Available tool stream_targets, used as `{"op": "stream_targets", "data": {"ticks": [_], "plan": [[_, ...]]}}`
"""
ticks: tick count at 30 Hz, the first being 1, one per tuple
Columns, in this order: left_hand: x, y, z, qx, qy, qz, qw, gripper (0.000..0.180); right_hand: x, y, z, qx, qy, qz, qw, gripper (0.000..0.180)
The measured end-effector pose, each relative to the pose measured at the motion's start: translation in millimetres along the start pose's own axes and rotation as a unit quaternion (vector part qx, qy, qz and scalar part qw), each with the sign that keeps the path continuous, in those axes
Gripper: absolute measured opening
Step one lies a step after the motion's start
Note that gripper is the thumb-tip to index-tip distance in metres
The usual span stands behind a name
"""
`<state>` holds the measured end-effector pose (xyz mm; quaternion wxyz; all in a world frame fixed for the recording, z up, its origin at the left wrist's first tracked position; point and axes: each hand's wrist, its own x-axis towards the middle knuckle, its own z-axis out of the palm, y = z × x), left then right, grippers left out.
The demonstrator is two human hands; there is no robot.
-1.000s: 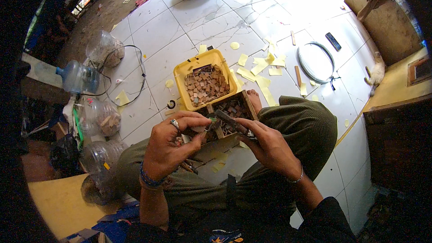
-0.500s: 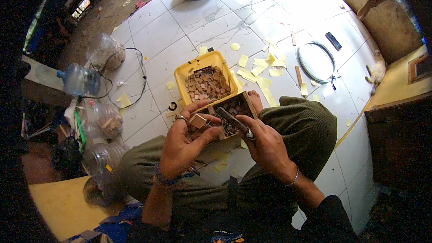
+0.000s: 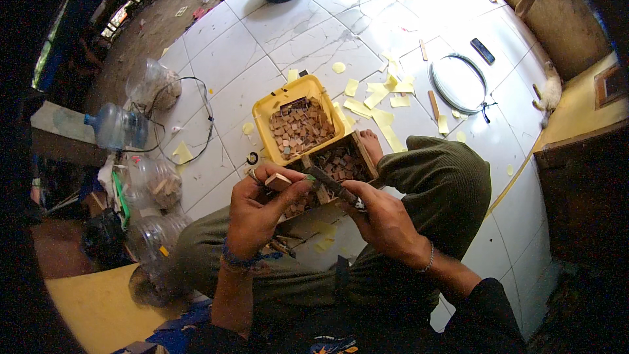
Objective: The person sits on the floor and repeatedly picks small rectangular wood pieces from a yellow bin, trims them with pliers, and places them into a wooden box. The process is repeated continuously with multiple pieces.
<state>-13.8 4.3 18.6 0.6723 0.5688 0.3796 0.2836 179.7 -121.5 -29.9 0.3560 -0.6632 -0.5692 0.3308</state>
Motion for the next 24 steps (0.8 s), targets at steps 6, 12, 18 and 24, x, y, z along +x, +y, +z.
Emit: {"op": "stream_targets", "data": {"ticks": [6,12,18,24], "plan": [[-5,-1,4,0.033,0.036,0.004,0.999,0.011,5,-1,3,-0.112,0.068,-0.083,0.988,0.037],[-5,-5,11,0.023,0.055,0.024,0.998,0.011,3,1,3,-0.147,0.06,-0.07,0.985,0.044],[-4,-9,15,0.006,0.062,0.026,0.998,0.011,5,1,6,-0.129,0.069,-0.072,0.987,0.042],[-4,-9,14,0.01,0.054,0.033,0.998,0.011,5,0,6,-0.123,0.067,-0.07,0.988,0.04]]}}
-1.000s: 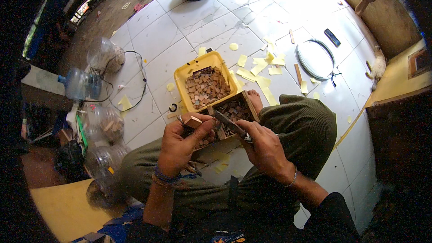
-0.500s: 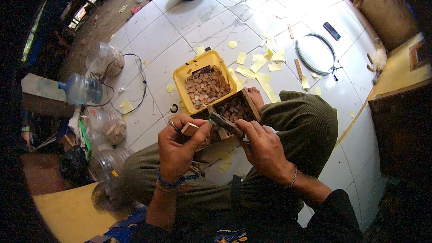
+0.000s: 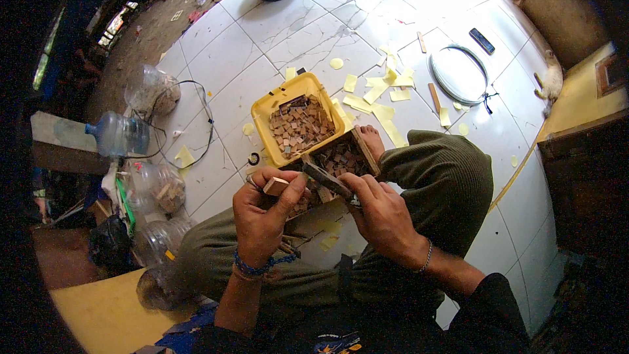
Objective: The person sits on the floor and repeatedly picks small rectangular wood pieces from a yellow bin, trims them with pliers, and places them into a wooden box. The process is repeated continuously with multiple pieces.
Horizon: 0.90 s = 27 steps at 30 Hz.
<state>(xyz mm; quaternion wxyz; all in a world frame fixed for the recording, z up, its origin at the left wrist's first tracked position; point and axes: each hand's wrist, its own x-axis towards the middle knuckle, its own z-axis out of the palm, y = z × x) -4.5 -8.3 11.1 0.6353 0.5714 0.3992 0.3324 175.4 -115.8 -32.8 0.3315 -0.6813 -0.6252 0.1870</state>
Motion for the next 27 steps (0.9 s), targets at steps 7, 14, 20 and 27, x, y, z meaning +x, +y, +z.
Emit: {"op": "stream_targets", "data": {"ticks": [7,14,20,27], "plan": [[4,6,-8,0.038,-0.034,0.008,0.999,0.011,0,-2,-4,0.109,-0.043,0.028,0.993,0.035],[3,18,-21,-0.034,-0.085,-0.004,0.996,0.011,-1,-1,-33,0.462,-0.329,0.172,0.805,0.029],[4,13,-25,-0.036,-0.088,-0.041,0.995,0.013,1,-4,-31,0.466,-0.336,0.183,0.798,0.03],[8,2,-27,0.08,-0.043,0.108,0.99,0.012,11,2,-21,0.421,-0.143,0.247,0.861,0.038]]}}
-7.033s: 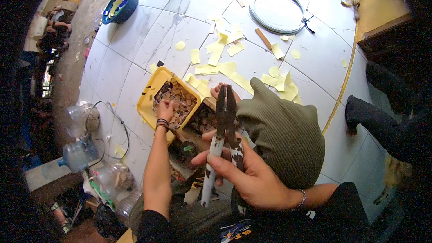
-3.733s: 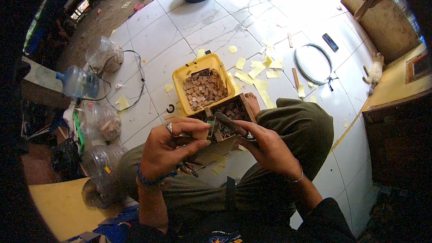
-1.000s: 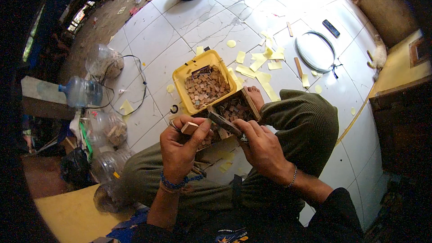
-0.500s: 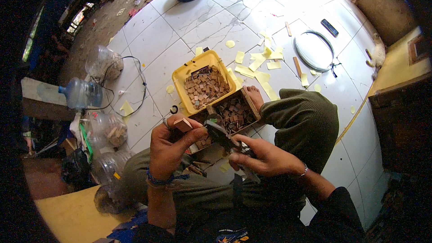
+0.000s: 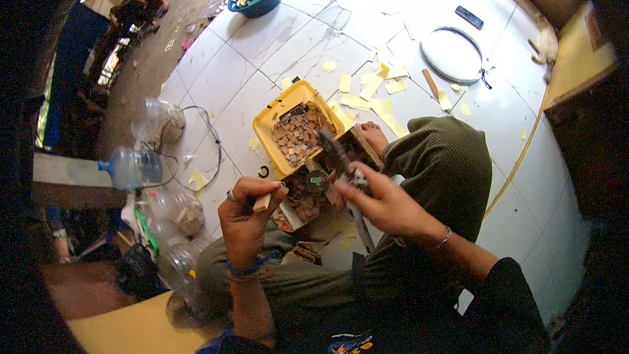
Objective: The person sits on the floor and repeatedly picks small rectangular wood pieces from a yellow bin, trims them with pliers, and places them into a wooden box. The process is repeated continuously with multiple pieces.
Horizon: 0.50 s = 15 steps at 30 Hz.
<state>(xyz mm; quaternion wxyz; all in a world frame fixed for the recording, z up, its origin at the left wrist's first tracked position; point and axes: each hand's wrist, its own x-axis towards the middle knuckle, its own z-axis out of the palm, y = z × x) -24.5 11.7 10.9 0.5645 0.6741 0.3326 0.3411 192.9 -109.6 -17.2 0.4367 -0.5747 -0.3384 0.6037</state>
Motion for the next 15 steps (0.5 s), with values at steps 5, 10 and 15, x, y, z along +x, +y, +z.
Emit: {"op": "stream_targets", "data": {"ticks": [5,10,15], "plan": [[1,-12,4,0.073,0.008,0.012,0.997,0.024,1,-2,-6,0.201,0.166,0.0,0.966,0.036],[5,-57,18,0.197,-0.047,-0.06,0.977,0.027,-4,-7,-18,0.337,0.206,0.074,0.916,0.036],[20,-136,59,0.367,-0.124,-0.087,0.918,0.035,-8,-14,-23,0.365,0.179,0.096,0.909,0.037]]}}
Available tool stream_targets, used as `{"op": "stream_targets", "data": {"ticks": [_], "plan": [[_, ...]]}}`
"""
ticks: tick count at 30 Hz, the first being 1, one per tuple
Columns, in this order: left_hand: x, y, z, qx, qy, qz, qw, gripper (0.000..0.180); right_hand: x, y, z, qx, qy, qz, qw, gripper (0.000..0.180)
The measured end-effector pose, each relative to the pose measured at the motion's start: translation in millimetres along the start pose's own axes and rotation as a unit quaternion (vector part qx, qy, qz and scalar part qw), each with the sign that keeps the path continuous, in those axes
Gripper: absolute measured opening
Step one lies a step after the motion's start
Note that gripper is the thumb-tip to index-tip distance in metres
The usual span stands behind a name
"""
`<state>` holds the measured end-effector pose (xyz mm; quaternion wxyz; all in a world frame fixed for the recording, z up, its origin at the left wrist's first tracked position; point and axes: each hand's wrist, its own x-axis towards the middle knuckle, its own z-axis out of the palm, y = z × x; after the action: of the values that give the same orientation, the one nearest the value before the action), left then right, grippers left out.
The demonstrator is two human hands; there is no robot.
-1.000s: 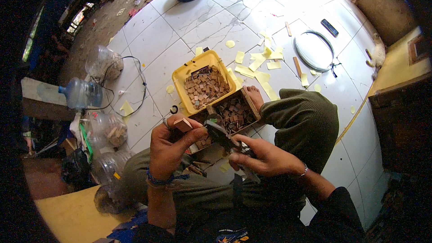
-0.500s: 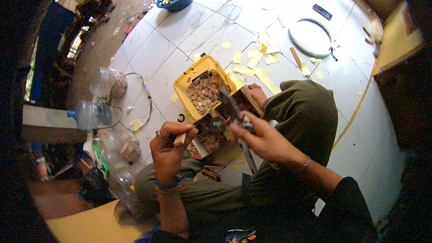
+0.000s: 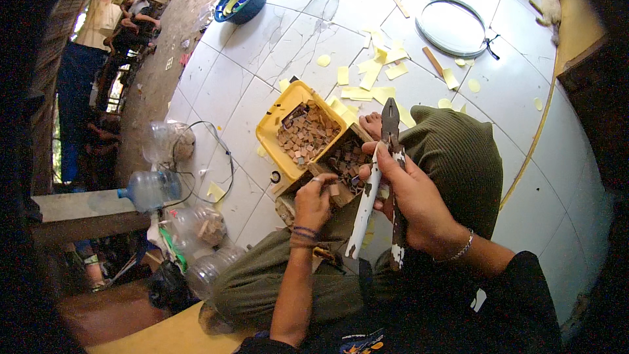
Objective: The person sits on the floor and repeatedly picks small rectangular wood pieces from a yellow bin, trims them with pliers, and places them into a wooden box. The process is repeated continuously with multiple pieces.
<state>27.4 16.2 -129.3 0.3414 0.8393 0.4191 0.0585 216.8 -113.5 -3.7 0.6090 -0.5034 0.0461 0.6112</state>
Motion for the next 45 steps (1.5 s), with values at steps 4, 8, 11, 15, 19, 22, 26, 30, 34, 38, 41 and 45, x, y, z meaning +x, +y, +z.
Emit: {"op": "stream_targets", "data": {"ticks": [4,8,11,15,19,22,26,30,34,38,41,45], "plan": [[39,-26,18,0.104,0.038,0.058,0.992,0.032,-3,-3,-2,0.012,-0.005,0.034,0.999,0.039],[110,-77,7,-0.025,0.044,-0.032,0.998,0.022,-7,-8,-5,0.053,-0.046,0.052,0.996,0.041],[152,-129,12,0.107,-0.023,-0.087,0.99,0.027,-6,-11,-5,0.057,-0.053,0.068,0.995,0.043],[185,-176,41,0.132,-0.145,-0.137,0.971,0.036,-2,-9,-2,0.09,-0.024,0.073,0.993,0.042],[203,-179,80,0.094,-0.143,-0.222,0.96,0.048,3,-9,-1,0.073,0.003,0.064,0.995,0.041],[214,-172,99,0.103,-0.122,-0.246,0.956,0.064,5,-10,2,0.081,0.014,0.052,0.995,0.04],[215,-181,102,0.049,-0.104,-0.244,0.963,0.072,8,-10,4,0.04,0.027,0.047,0.998,0.044],[213,-201,106,-0.063,-0.09,-0.297,0.948,0.066,8,-10,4,0.036,0.023,0.048,0.998,0.044],[211,-210,112,-0.123,-0.11,-0.274,0.947,0.045,7,-8,5,0.058,0.02,0.037,0.997,0.04],[210,-202,108,-0.049,-0.088,-0.182,0.978,0.044,6,-6,6,0.062,0.016,0.042,0.997,0.038],[209,-190,92,-0.027,-0.073,-0.185,0.98,0.042,4,-5,4,0.05,0.011,0.052,0.997,0.038],[199,-178,55,-0.15,-0.087,-0.206,0.963,0.041,4,-2,4,0.044,-0.002,0.036,0.998,0.039]]}}
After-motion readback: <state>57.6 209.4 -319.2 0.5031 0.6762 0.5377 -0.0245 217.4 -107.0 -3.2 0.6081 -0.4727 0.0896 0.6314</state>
